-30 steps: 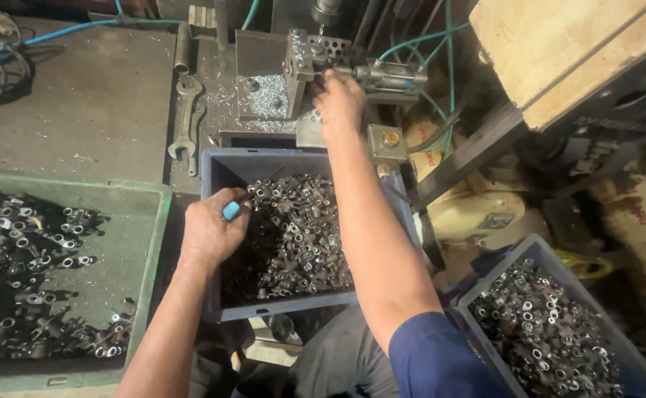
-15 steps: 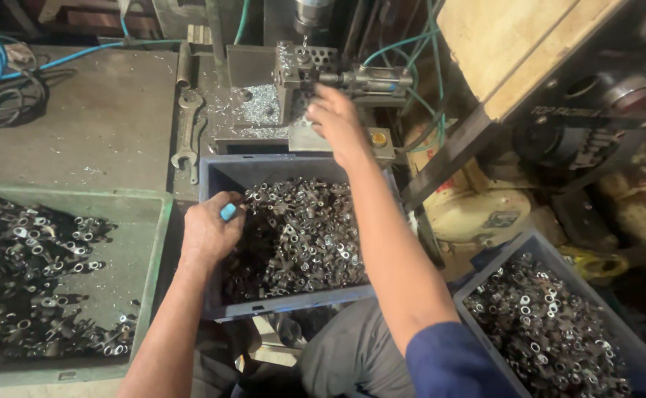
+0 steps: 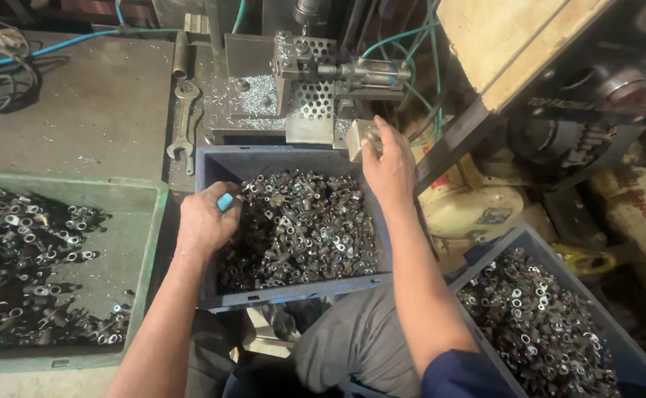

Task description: The person picks small machined metal fittings from a bin, seats them one at a time into the fixture of a top facing and chamfering machine, and moves processed parts into a separate bin, occasionally using a rod to poke or reposition parts in the bins.

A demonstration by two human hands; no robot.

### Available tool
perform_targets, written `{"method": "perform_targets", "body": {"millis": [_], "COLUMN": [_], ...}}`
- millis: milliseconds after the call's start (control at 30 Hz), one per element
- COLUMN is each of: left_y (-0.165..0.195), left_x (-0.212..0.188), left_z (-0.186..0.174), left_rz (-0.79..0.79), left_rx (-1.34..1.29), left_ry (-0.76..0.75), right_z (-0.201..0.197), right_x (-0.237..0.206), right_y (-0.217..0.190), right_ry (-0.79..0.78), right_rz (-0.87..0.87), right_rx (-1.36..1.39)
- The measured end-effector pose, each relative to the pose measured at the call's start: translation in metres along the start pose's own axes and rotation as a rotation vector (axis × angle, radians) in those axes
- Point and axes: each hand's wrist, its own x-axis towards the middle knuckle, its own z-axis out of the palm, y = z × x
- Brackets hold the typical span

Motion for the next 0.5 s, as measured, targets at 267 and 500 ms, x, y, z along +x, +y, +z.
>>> {"method": "perform_targets", "body": {"millis": [267,500], "left_y": [0.001,0.000], "left_x": [0.000,-0.005], "left_z": [0.001,-0.001], "left_rz": [0.018,0.061], "left_rx": [0.021,0.000], "left_ry": [0.008,0.026], "right_z": [-0.021,-0.040], "right_x": [0.008,-0.037], "right_y": [-0.035,-0.063], "right_ry": [-0.076,-0.129], "right_rz": [-0.013,0.346], "right_rx": [0.003,0.681]}}
